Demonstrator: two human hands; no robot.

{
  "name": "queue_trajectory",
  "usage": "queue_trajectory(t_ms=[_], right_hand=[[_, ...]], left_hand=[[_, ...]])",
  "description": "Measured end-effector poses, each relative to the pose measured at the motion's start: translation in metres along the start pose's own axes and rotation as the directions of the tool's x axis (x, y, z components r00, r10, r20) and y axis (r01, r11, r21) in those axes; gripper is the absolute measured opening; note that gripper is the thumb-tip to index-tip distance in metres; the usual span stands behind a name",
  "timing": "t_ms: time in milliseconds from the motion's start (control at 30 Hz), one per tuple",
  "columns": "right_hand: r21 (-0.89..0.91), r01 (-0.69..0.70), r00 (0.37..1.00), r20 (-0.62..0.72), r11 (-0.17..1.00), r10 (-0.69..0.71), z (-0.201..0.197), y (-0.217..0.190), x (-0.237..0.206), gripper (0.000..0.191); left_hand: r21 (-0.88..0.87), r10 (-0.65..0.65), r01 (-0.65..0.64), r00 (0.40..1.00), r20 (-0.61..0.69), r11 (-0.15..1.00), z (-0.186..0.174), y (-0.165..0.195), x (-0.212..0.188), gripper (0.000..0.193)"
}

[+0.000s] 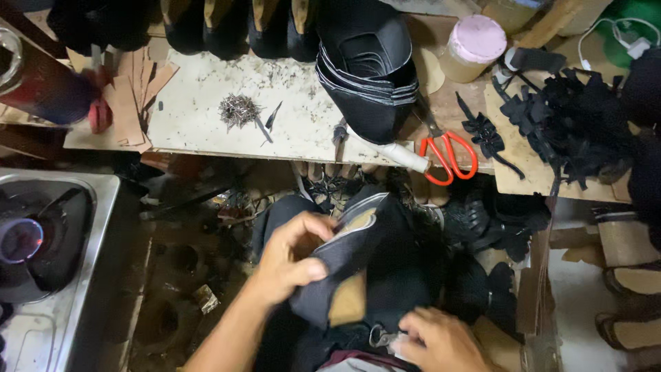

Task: The person sits on the floor and pulls the black fabric upper of a shoe over a wooden last on their lap, tucking and pressing the edges. They use a hammer to tap and set the upper around the last, and use scissors to trim excess material, working the shoe piece section by section.

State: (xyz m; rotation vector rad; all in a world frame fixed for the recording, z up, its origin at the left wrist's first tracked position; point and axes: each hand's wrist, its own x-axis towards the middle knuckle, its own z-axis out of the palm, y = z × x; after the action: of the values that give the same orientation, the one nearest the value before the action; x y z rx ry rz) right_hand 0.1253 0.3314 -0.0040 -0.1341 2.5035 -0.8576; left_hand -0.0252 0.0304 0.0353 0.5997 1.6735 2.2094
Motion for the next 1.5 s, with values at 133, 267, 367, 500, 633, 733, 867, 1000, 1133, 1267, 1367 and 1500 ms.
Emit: queue_trajectory(t_ms=[133, 267, 367, 500, 633, 733, 867, 1000, 1133, 1267, 1367, 1500], right_hand=[[-0.313, 0.097, 0.989, 0.136, 0.945, -0.057, 0.028, 0.025, -0.017, 0.062], [-0.381, 0.040, 0.976, 0.213, 0.924, 0.046, 0.046, 0.040, -0.019, 0.057], [-0.277, 0.083, 0.995, -0.025, 0.957, -0.094, 0.044, 0.041, -0.021, 0.054], [0.493, -0.072, 0.986, -0.094, 0.867, 0.136, 0.015, 0.027, -0.018, 0.047], [0.722, -0.146, 0.989, 0.109, 0.677, 0.097, -0.034, 0.005, -0.003, 0.065], [0.556, -0.194, 0.977, 0.183, 0.809, 0.108, -0.063, -0.012, 0.032, 0.028], [0.421, -0.116, 0.989, 0.133, 0.900, 0.065, -0.090, -0.028, 0.078, 0.025], [0.351, -0.155, 0.973, 0.218, 0.923, 0.080, -0.113, -0.046, 0.101, 0.021], [0.121, -0.313, 0.935, 0.213, 0.942, 0.284, -0.109, -0.071, 0.098, 0.023], [-0.101, 0.282, 0.899, -0.320, 0.954, -0.299, -0.091, -0.076, 0.084, 0.015], [-0.098, 0.129, 0.980, -0.141, 0.987, -0.142, -0.086, -0.064, 0.082, 0.016], [-0.207, 0.006, 0.994, -0.103, 0.978, -0.028, -0.089, -0.055, 0.082, 0.017]], left_hand=[[0.809, 0.119, -0.220, 0.976, 0.185, 0.546, 0.002, 0.022, 0.052, 0.063], [0.950, -0.043, -0.273, 0.958, 0.282, 0.152, 0.042, 0.010, 0.066, 0.063], [0.933, 0.047, -0.320, 0.948, 0.316, 0.163, 0.048, 0.004, 0.057, 0.058], [0.931, 0.094, -0.332, 0.943, 0.320, 0.155, 0.051, -0.006, 0.045, 0.052], [0.937, 0.125, -0.330, 0.940, 0.316, 0.116, 0.056, -0.014, 0.035, 0.051], [0.937, 0.156, -0.336, 0.935, 0.318, 0.100, 0.059, -0.019, 0.029, 0.053], [0.940, 0.185, -0.326, 0.934, 0.305, 0.099, 0.061, -0.024, 0.023, 0.050], [0.935, 0.224, -0.343, 0.922, 0.317, 0.089, 0.060, -0.027, 0.019, 0.043], [0.942, 0.218, -0.314, 0.934, 0.284, 0.119, 0.054, -0.027, 0.019, 0.043], [0.945, 0.213, -0.306, 0.937, 0.276, 0.119, 0.049, -0.027, 0.023, 0.045], [0.940, 0.189, -0.333, 0.930, 0.314, 0.079, 0.048, -0.028, 0.025, 0.044], [0.909, 0.171, -0.417, 0.896, 0.410, 0.011, 0.047, -0.029, 0.026, 0.041]])
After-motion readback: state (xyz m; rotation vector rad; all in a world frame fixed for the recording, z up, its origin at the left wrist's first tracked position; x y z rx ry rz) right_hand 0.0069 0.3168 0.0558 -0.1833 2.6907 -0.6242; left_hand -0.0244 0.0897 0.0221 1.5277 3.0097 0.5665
